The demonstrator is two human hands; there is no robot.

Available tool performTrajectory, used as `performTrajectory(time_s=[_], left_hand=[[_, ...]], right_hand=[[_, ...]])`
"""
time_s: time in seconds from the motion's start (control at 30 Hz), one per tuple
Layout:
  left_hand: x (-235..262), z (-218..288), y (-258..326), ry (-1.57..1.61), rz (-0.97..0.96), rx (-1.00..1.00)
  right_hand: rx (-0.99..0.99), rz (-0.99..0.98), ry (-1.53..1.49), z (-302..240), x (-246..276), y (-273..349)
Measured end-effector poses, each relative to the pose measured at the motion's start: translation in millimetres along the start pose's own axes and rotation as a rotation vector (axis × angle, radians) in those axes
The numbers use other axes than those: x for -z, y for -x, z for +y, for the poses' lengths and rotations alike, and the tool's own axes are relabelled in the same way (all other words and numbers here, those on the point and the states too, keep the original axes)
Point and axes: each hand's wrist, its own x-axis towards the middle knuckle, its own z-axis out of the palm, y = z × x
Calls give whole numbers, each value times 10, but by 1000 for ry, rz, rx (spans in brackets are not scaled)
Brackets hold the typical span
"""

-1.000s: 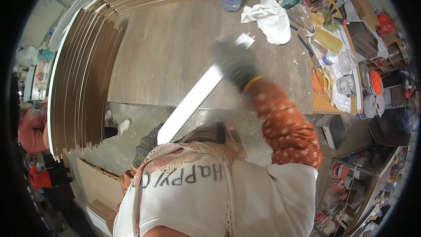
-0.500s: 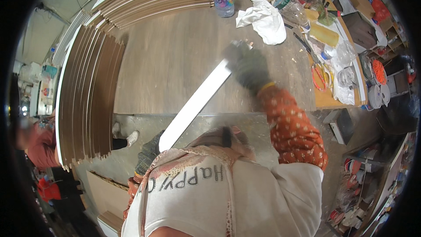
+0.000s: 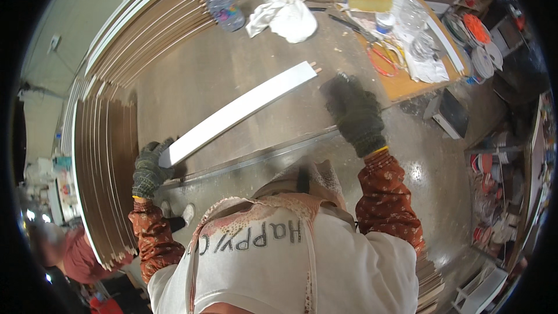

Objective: The person wipes white wooden boards with a cloth, applies liquid to the cloth from a bottle, uses a yellow sponge on the board edges, and scrapes wooden dowels at the ends of the boards with a small tool before stacking them.

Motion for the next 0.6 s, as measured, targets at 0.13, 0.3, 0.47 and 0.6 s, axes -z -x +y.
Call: performTrajectory(time_s=[0.13, 0.3, 0.47, 0.6], left_hand=[[116, 275, -509, 236, 278, -267], [-14, 1556, -931, 632, 407, -512], [-446, 2100, -1111, 286, 611, -538], [-489, 2107, -1079, 322, 558, -534]], right_hand=[[102, 102, 50, 191, -95, 208], [38, 39, 61, 134, -17, 276], [75, 34, -140, 262, 23, 296], [191, 129, -148, 79, 100, 149]])
